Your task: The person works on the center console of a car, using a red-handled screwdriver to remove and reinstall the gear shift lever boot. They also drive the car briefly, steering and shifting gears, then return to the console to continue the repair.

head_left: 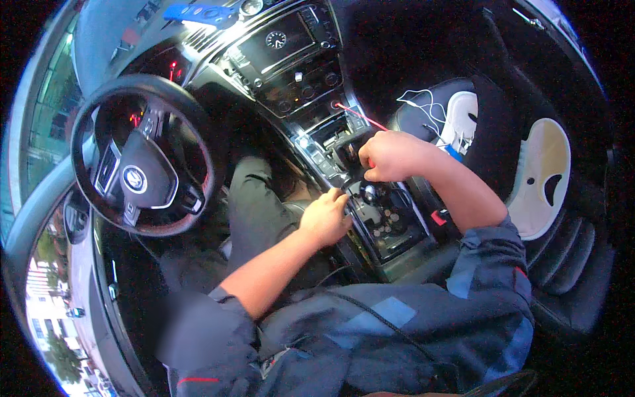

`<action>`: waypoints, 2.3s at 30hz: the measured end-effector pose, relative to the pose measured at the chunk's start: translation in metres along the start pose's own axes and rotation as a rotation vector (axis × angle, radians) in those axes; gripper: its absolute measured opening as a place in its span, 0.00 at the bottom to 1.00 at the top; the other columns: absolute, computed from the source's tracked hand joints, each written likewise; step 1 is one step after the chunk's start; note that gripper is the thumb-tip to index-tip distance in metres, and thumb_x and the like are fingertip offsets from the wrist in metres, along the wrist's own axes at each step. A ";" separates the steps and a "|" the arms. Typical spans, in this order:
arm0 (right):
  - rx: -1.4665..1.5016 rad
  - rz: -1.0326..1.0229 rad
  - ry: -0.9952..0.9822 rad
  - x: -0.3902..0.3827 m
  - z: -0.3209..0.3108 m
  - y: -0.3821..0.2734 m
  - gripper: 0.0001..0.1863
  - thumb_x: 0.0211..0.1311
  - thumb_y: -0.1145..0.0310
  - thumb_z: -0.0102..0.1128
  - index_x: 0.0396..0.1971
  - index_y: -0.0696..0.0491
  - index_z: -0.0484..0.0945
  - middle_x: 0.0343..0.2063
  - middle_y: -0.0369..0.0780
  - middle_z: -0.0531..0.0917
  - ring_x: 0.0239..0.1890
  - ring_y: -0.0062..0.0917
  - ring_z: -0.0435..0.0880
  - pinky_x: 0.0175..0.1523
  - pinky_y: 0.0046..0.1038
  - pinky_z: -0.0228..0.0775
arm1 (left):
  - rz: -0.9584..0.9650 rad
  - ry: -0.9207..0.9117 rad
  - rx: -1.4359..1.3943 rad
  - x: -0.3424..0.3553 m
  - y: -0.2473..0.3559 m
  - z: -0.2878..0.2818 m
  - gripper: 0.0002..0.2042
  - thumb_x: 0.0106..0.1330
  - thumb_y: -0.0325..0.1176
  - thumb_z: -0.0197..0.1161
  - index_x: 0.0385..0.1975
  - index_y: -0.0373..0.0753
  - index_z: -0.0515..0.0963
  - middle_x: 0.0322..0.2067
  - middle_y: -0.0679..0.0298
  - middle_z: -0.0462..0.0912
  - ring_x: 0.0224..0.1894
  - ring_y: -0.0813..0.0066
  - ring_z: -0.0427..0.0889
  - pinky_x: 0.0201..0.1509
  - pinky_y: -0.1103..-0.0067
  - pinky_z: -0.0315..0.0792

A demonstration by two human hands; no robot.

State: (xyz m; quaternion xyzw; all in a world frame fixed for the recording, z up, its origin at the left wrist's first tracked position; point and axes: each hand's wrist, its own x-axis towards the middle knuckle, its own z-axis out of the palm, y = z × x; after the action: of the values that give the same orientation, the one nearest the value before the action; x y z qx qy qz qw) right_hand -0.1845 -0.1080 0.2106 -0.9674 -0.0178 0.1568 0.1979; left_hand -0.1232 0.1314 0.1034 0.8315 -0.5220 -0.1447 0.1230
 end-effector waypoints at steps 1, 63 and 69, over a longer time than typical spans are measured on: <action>0.027 -0.018 0.035 0.001 -0.002 0.004 0.14 0.55 0.60 0.67 0.35 0.53 0.88 0.34 0.45 0.90 0.41 0.42 0.89 0.48 0.42 0.81 | -0.047 -0.004 0.018 0.010 0.000 0.007 0.22 0.63 0.38 0.66 0.55 0.36 0.78 0.52 0.51 0.79 0.54 0.49 0.82 0.59 0.62 0.78; 1.388 -0.039 0.590 0.085 -0.028 0.118 0.08 0.60 0.71 0.62 0.37 0.57 0.81 0.23 0.37 0.82 0.19 0.15 0.79 0.26 0.18 0.68 | -0.396 -0.013 0.125 0.234 -0.093 -0.010 0.32 0.57 0.49 0.70 0.55 0.30 0.79 0.59 0.43 0.79 0.62 0.50 0.80 0.68 0.64 0.73; 1.374 -0.045 0.603 0.088 -0.026 0.119 0.08 0.60 0.71 0.62 0.37 0.57 0.81 0.24 0.37 0.82 0.20 0.16 0.79 0.26 0.18 0.69 | -0.425 -0.057 0.091 0.235 -0.101 -0.010 0.27 0.60 0.48 0.71 0.52 0.33 0.81 0.56 0.44 0.81 0.58 0.49 0.82 0.65 0.62 0.76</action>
State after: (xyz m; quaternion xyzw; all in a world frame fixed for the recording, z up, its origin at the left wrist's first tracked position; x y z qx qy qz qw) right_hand -0.0958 -0.2192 0.1603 -0.6266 0.1192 -0.1435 0.7567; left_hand 0.0614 -0.0374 0.0506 0.9231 -0.3443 -0.1672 0.0373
